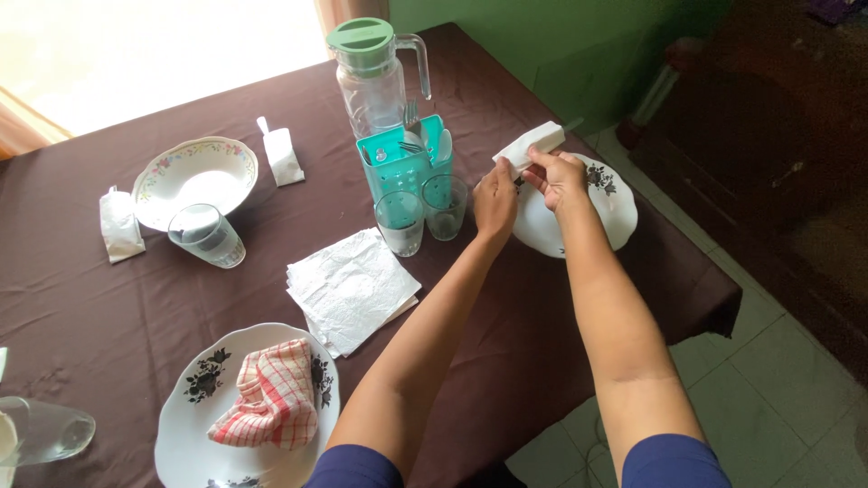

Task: The person wipes a spoon, fork, and glass with a cloth, then wraps each utensil in a paper napkin and places them on the table. The person also wipes a glass with the cloth. The table is set with plates, glasses, and a pitcher.

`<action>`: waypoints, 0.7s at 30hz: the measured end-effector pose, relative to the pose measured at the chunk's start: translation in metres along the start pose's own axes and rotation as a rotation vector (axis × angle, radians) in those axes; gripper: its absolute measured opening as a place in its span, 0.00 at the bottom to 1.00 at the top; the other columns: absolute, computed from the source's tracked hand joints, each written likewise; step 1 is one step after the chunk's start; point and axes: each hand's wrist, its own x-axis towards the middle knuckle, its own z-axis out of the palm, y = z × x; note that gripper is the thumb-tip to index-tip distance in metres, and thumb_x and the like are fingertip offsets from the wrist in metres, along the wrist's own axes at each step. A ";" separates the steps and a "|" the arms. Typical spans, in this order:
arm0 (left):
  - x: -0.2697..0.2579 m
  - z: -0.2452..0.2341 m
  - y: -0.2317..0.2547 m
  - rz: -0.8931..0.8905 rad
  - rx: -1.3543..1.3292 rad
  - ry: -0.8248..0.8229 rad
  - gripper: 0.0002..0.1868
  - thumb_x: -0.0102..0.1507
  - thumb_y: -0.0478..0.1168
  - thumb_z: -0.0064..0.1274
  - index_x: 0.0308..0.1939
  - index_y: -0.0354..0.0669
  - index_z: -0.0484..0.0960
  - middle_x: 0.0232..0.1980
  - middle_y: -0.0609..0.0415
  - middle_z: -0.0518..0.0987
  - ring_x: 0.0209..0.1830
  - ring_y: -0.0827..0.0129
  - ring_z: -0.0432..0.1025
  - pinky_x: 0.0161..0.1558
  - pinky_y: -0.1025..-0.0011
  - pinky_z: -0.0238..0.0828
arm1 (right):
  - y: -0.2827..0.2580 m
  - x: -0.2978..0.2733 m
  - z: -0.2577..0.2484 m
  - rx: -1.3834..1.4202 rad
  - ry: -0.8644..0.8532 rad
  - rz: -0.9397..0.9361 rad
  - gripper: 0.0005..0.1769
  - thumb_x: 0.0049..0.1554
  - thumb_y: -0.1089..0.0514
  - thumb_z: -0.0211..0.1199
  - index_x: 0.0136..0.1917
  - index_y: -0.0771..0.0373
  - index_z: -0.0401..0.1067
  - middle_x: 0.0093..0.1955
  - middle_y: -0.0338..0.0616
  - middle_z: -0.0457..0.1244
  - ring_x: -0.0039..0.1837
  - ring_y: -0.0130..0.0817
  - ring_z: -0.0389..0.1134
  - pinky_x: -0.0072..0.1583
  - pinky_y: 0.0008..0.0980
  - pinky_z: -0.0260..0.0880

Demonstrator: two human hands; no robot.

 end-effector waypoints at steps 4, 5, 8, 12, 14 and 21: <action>0.007 0.003 -0.002 -0.017 -0.046 0.011 0.34 0.74 0.56 0.29 0.47 0.32 0.85 0.45 0.29 0.82 0.56 0.34 0.74 0.55 0.43 0.68 | 0.003 0.006 0.007 -0.043 0.029 -0.033 0.22 0.50 0.57 0.79 0.52 0.60 0.68 0.41 0.46 0.68 0.41 0.38 0.76 0.39 0.34 0.85; 0.008 0.003 -0.001 -0.065 -0.044 -0.001 0.37 0.73 0.59 0.26 0.51 0.32 0.84 0.49 0.29 0.81 0.60 0.35 0.72 0.59 0.44 0.65 | 0.001 0.002 0.011 -0.134 0.071 -0.057 0.25 0.50 0.55 0.79 0.54 0.62 0.69 0.42 0.44 0.68 0.39 0.34 0.75 0.36 0.28 0.83; 0.001 -0.006 0.022 -0.157 -0.062 -0.015 0.42 0.72 0.65 0.23 0.56 0.32 0.82 0.56 0.29 0.80 0.66 0.38 0.69 0.65 0.45 0.61 | 0.002 0.003 0.016 -0.285 0.151 -0.132 0.29 0.47 0.53 0.80 0.56 0.63 0.70 0.39 0.42 0.67 0.33 0.28 0.72 0.29 0.21 0.77; 0.001 -0.008 0.025 -0.275 -0.126 -0.015 0.47 0.70 0.69 0.21 0.63 0.29 0.78 0.62 0.30 0.77 0.70 0.41 0.66 0.70 0.46 0.57 | 0.022 0.034 0.023 -0.363 0.251 -0.271 0.37 0.44 0.57 0.83 0.60 0.59 0.63 0.37 0.45 0.65 0.27 0.30 0.68 0.24 0.22 0.70; -0.002 -0.011 0.033 -0.291 -0.131 -0.014 0.47 0.70 0.68 0.22 0.64 0.28 0.76 0.63 0.29 0.76 0.71 0.40 0.65 0.71 0.47 0.56 | 0.021 0.030 0.026 -0.403 0.256 -0.308 0.38 0.45 0.58 0.82 0.62 0.56 0.62 0.36 0.45 0.65 0.26 0.32 0.68 0.24 0.22 0.70; 0.008 -0.012 0.023 -0.327 0.009 -0.097 0.50 0.69 0.71 0.11 0.74 0.37 0.67 0.75 0.41 0.68 0.83 0.47 0.44 0.80 0.53 0.33 | 0.021 0.025 0.032 -0.456 -0.019 -0.282 0.08 0.55 0.61 0.69 0.49 0.60 0.76 0.32 0.44 0.66 0.23 0.22 0.61 0.22 0.20 0.63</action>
